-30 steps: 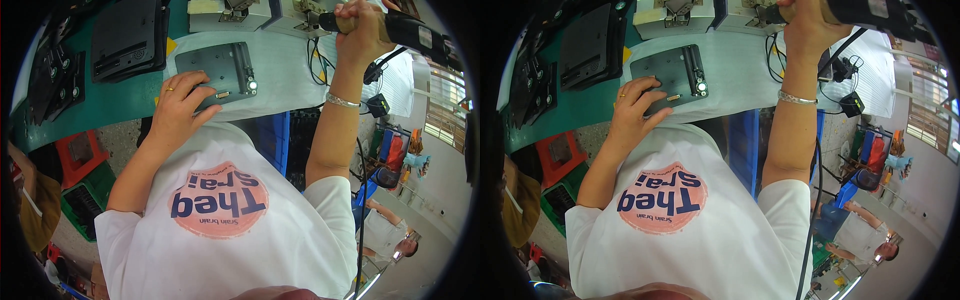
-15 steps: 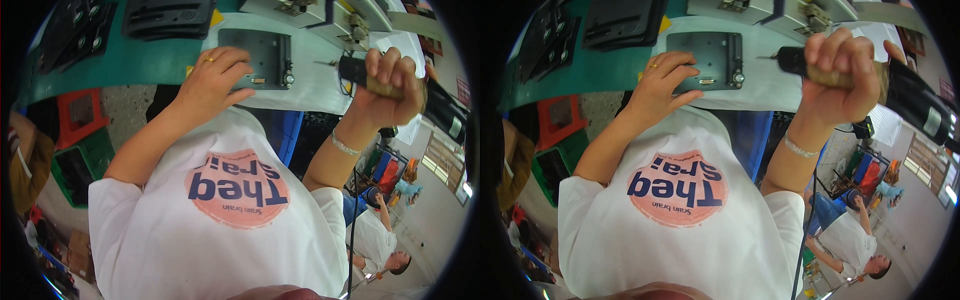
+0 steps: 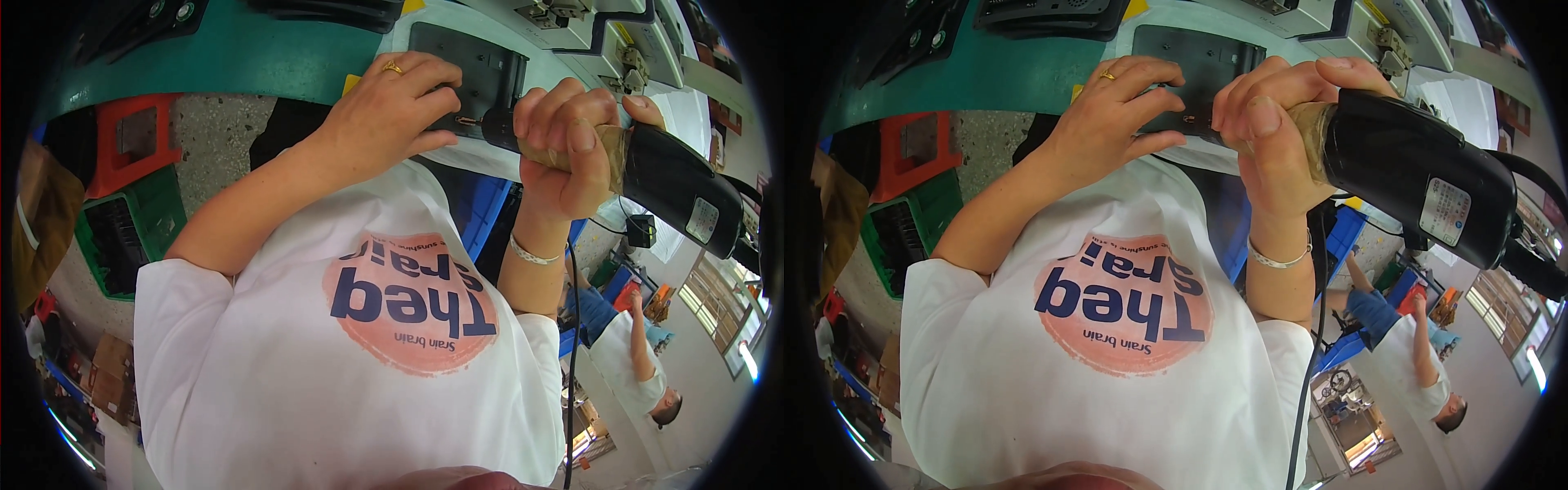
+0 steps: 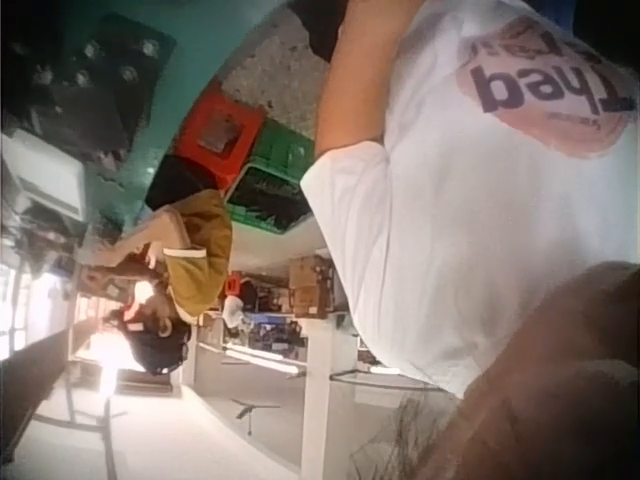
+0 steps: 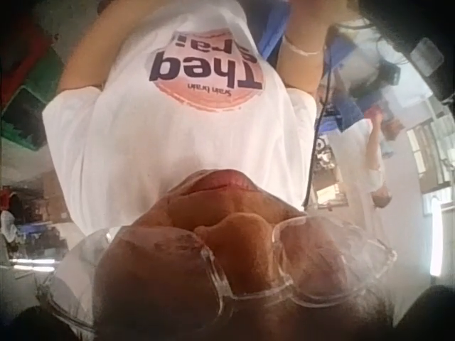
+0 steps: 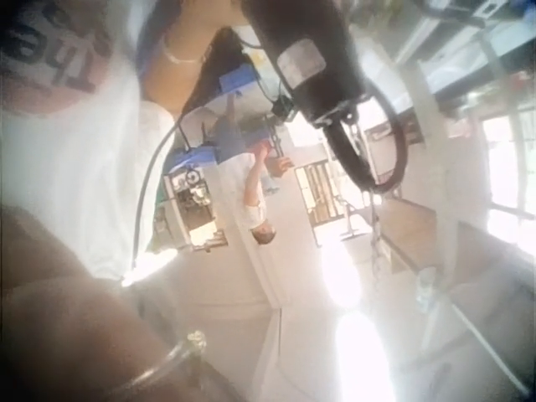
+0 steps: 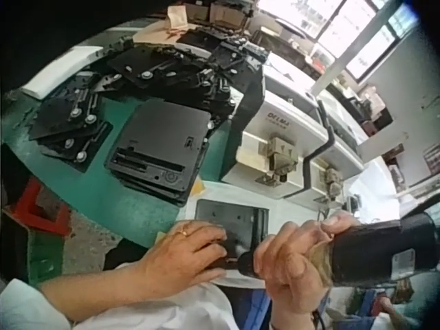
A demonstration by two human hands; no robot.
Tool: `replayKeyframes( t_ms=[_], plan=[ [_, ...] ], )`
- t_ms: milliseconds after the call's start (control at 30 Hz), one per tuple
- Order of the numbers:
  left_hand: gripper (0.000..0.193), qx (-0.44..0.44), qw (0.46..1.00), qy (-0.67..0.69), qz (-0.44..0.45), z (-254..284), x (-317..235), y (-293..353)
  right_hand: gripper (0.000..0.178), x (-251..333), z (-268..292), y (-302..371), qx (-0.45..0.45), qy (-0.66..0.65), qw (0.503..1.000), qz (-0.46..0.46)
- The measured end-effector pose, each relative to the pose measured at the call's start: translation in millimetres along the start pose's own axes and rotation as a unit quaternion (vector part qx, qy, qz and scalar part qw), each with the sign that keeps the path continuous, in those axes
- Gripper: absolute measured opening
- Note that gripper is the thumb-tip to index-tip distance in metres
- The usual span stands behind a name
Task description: The person assembles plastic covers for electronic components by securing them with screws using an electric screwdriver at a factory workbench.
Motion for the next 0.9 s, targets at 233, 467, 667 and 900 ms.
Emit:
replayKeyframes(
  t_ms=[233,467,667,900],
  plan=[
    [0.031,0.002,1.000,-0.005,-0.003,0.8,-1.7,-0.1,0.049,-3.7,-1.0,0.9,-0.018,0.006,1.000,-0.006],
    [0.031,0.003,1.000,-0.007,-0.009,2.8,-3.2,0.5,0.051,-5.7,-6.7,0.9,-0.014,0.034,0.999,0.007],
    [0.039,-0.009,1.000,0.017,0.015,1.1,-1.7,-2.3,0.050,-5.9,-11.3,-4.2,0.028,0.171,0.984,-0.038],
    [0.043,-0.022,0.999,0.031,0.016,-0.4,-1.3,-2.2,0.044,-12.2,-12.6,5.8,-0.065,0.048,0.996,0.022]
  ],
)
Point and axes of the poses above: each hand's wrist, its own y-axis away from the middle knuckle, its own z-axis out of the back of the hand, x = y × z, the point moved 4 cm from there along -y, towards the middle knuckle, and after that the axes turned 6 degrees about -z, right-handed, at the moved point
